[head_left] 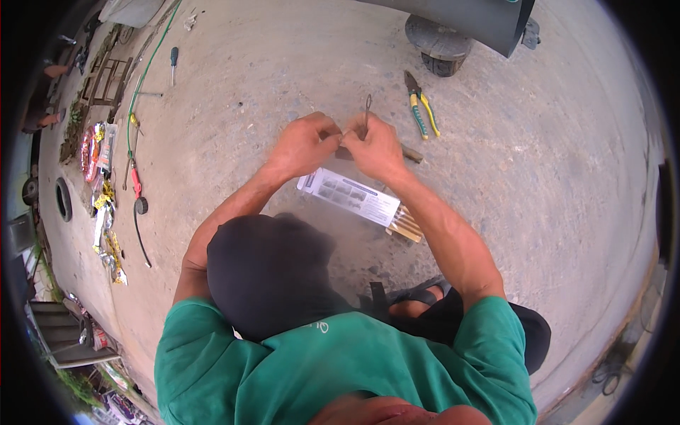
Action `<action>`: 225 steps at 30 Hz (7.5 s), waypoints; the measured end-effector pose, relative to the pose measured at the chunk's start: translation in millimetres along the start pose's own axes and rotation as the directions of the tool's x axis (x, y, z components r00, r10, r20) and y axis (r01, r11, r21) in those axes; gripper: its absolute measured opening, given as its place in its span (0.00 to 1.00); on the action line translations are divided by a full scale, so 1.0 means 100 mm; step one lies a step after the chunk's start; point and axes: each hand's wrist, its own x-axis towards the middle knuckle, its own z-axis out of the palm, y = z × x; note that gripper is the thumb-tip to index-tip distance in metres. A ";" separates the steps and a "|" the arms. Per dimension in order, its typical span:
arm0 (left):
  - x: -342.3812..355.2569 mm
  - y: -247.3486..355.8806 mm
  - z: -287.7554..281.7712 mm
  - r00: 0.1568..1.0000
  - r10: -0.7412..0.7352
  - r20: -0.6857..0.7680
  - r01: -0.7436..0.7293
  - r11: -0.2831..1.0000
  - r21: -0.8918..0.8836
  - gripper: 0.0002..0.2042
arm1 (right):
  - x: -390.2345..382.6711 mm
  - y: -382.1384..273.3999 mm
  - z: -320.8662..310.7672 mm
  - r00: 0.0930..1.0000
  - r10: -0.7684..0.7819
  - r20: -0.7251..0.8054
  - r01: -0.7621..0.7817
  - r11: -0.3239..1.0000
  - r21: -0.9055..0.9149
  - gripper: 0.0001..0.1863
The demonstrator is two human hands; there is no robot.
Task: The person takes a part from a box and uses pliers to cut a wire. They then use a screwdriver to remove a screw from the rear wheel hub assembly of an electric scooter.
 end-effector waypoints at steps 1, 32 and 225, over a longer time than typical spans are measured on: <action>0.00 0.01 -0.01 1.000 -0.012 -0.019 0.012 1.000 0.011 0.09 | 0.00 -0.03 0.02 1.000 -0.018 0.016 0.017 1.000 0.008 0.13; 0.08 0.19 -0.24 0.999 -0.013 -0.049 0.005 0.986 -0.168 0.09 | 0.01 -0.19 -0.10 0.949 -0.004 0.316 0.032 0.996 -0.083 0.21; -0.03 -0.13 0.16 0.993 -0.114 -0.031 0.087 0.879 -0.468 0.04 | -0.14 -0.05 -0.07 0.913 -0.092 0.398 0.207 0.944 -0.257 0.19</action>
